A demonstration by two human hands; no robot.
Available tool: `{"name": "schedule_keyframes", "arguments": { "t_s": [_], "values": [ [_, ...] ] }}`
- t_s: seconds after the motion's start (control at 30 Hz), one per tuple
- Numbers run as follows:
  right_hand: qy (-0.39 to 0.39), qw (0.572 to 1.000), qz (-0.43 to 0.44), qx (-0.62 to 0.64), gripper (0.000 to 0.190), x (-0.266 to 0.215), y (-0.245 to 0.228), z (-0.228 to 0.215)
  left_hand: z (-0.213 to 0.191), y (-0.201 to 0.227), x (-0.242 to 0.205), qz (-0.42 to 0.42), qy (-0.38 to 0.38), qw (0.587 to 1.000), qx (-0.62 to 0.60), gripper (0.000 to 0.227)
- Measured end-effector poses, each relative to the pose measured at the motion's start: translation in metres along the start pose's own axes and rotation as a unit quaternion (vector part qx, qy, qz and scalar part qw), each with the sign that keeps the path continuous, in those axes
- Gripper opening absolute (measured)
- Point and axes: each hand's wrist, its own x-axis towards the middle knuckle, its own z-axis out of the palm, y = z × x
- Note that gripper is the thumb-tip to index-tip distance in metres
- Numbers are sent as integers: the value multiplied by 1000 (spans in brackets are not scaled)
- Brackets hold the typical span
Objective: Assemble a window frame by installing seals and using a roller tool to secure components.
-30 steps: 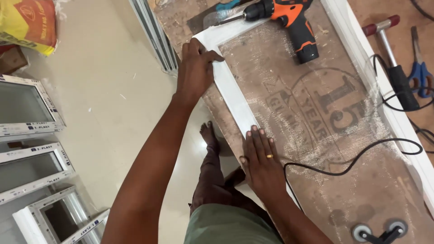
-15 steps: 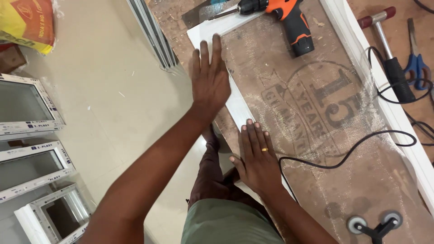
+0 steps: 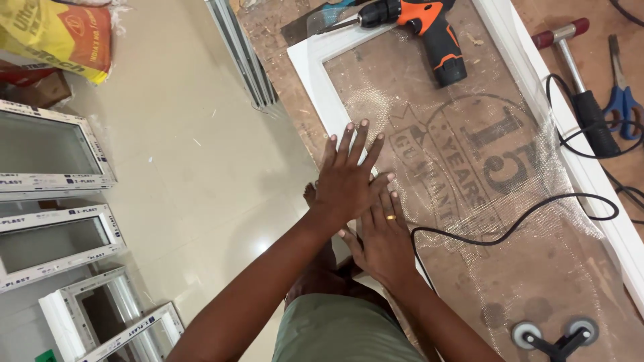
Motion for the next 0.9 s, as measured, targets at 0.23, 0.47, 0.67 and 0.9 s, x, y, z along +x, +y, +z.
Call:
{"name": "schedule_keyframes", "arguments": {
  "t_s": [0.23, 0.47, 0.67, 0.9],
  "values": [
    [12, 1000, 0, 13, 72, 2, -1, -5, 11, -7, -6, -51, 28, 997, -44, 78],
    [32, 996, 16, 88, 56, -12, -9, -26, -16, -4, 4, -86, -69, 994, -18, 88],
    [29, 969, 91, 229, 32, -87, -22, -61, -47, 7, 7, -139, -214, 965, -55, 157],
    [73, 954, 250, 148, 24, -100, -3, -73, -36, 7, 5, -130, -203, 968, -74, 168]
  ]
}}
